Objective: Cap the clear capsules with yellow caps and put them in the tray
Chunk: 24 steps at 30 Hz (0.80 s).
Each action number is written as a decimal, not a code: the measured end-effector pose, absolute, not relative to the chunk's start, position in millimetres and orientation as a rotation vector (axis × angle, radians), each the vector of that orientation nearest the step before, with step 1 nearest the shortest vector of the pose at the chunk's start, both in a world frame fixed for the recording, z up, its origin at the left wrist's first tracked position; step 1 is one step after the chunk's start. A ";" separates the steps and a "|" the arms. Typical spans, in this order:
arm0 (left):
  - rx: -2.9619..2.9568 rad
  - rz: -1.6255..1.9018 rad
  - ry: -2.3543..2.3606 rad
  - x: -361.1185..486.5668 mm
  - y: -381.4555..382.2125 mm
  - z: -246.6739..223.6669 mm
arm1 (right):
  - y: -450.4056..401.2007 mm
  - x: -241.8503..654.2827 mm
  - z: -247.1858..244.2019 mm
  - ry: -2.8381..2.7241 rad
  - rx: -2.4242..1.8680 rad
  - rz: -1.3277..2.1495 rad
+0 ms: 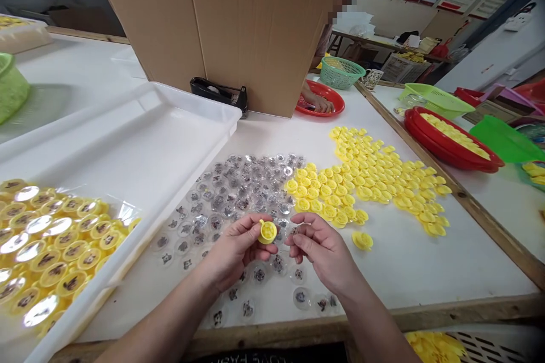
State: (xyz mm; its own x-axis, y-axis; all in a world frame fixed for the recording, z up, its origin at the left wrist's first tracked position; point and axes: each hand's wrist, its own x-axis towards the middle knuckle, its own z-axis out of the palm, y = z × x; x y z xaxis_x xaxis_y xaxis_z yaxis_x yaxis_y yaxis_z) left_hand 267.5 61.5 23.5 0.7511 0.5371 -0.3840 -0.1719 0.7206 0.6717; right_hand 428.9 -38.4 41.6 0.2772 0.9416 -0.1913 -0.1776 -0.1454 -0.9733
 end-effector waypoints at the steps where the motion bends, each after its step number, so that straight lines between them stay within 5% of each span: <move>1: 0.658 0.417 0.595 268.4 59.9 22.9 | -35.5 425.2 43.0 -0.759 -1.302 1.199; 7: 0.625 0.470 0.560 270.5 58.0 23.1 | -25.3 411.3 38.7 -0.897 -1.430 1.132; 16: 0.600 0.513 0.483 269.3 59.1 22.1 | -24.6 412.1 47.5 -1.606 -1.551 0.290; 24: 0.651 0.552 0.495 270.1 58.3 19.6 | -24.6 414.4 51.2 -1.650 -1.568 0.279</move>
State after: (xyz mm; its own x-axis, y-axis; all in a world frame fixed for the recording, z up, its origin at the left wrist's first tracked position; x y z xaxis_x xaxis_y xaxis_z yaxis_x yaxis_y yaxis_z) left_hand 270.1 58.3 19.6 0.7466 0.6152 -0.2532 -0.3178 0.6642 0.6766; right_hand 414.4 -24.6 51.2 0.1151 0.9083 0.4021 0.7261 0.1993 -0.6581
